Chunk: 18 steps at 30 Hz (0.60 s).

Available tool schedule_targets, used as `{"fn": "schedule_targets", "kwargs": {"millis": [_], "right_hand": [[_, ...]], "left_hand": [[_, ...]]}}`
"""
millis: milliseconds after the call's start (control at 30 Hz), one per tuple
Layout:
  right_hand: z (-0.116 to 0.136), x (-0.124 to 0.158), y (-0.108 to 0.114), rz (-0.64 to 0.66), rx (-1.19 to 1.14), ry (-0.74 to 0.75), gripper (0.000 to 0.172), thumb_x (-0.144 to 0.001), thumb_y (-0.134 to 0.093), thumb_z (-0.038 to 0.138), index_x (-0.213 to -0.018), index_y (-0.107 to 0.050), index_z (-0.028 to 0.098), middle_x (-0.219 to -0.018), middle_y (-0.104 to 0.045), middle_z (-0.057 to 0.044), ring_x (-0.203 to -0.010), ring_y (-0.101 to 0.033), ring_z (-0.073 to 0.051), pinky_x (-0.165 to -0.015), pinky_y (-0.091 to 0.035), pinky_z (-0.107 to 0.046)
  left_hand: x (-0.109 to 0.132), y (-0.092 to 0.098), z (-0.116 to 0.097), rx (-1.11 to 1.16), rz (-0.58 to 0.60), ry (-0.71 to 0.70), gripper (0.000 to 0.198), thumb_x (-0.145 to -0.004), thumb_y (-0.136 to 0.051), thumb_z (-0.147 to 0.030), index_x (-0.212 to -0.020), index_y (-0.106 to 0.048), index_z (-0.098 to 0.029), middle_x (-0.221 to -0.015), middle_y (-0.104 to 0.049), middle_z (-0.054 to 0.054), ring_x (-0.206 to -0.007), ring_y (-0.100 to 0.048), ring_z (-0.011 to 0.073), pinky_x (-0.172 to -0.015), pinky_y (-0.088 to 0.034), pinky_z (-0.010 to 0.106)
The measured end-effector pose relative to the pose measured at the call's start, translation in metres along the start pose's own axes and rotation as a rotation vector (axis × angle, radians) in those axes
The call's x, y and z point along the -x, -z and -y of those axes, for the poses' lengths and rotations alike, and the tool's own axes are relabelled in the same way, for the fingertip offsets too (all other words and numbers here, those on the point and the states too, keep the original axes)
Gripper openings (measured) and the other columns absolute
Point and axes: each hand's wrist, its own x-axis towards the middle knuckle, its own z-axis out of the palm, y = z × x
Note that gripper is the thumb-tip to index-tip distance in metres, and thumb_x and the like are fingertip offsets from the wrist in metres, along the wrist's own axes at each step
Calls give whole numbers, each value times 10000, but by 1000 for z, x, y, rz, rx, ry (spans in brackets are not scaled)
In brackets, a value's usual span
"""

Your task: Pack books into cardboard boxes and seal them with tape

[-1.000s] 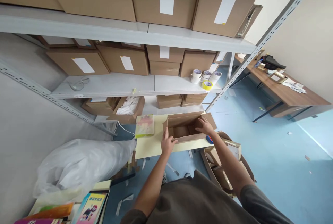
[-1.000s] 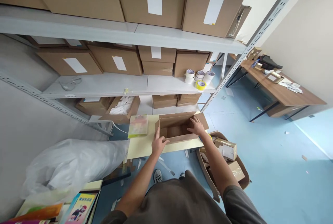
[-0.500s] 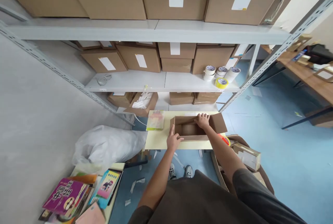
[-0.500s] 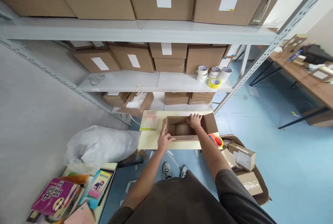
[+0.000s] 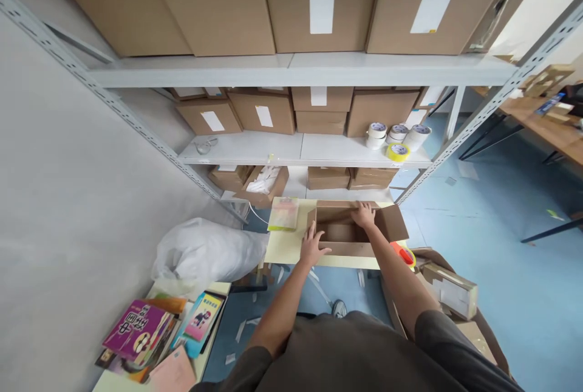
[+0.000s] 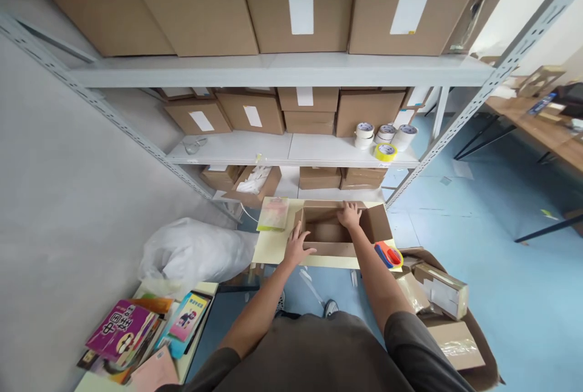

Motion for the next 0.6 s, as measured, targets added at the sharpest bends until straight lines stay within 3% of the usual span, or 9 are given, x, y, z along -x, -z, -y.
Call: {"fn": "schedule_targets", "kwargs": {"millis": [133,267,333,433,600], "right_hand": [[47,9,-15,-161,-217,90,666,-974,-462,379,-1598,-453,147,-1621,-503,-179,-1513,-431,-325,-1246,-354,-479],[126,17,-48,-215,-426,230,664,-1000,-416,403,-1625,-427,182,-1638,-508,-134,-1507,-466,-290,-1225,-414,-453],[167,18,-67,-194,-494,281,664,-1009,-427,420,-1643,-411,221,-1632,-525,-109,-1514,-465,-280,-1224,-423,-470],[218,17,-99,-135,-535,300,658,-1019,-451,440,-1646,-419,243,-1647,-512,-102,-1531,-454,-267,-1225,-428,-460],[264,12,-158,-35,-467,215,657,-1005,-495,434,-1618,-463,203,-1677,-471,-126,-1578,-402,-264,-1275,-361,-429]], "left_hand": [[6,6,15,79,42,-89,967,-780,-869,-572,-1618,-474,-295,-1794,-212,117,-1618,-254,434,-1278,-300,587],[2,27,55,219,-38,-142,713,-999,-607,-526,-1637,-438,-257,-1723,-390,129,-1598,-343,325,-1317,-253,523],[-7,42,87,280,-107,-76,586,-1054,-501,-436,-1604,-480,-236,-1672,-469,136,-1575,-387,291,-1317,-263,493],[-26,65,143,360,-147,78,531,-1034,-504,-316,-1553,-528,-208,-1612,-538,149,-1540,-435,294,-1301,-297,466],[-61,85,234,493,-107,289,466,-966,-582,-172,-1430,-589,-124,-1547,-577,217,-1488,-494,324,-1248,-326,404]]}}
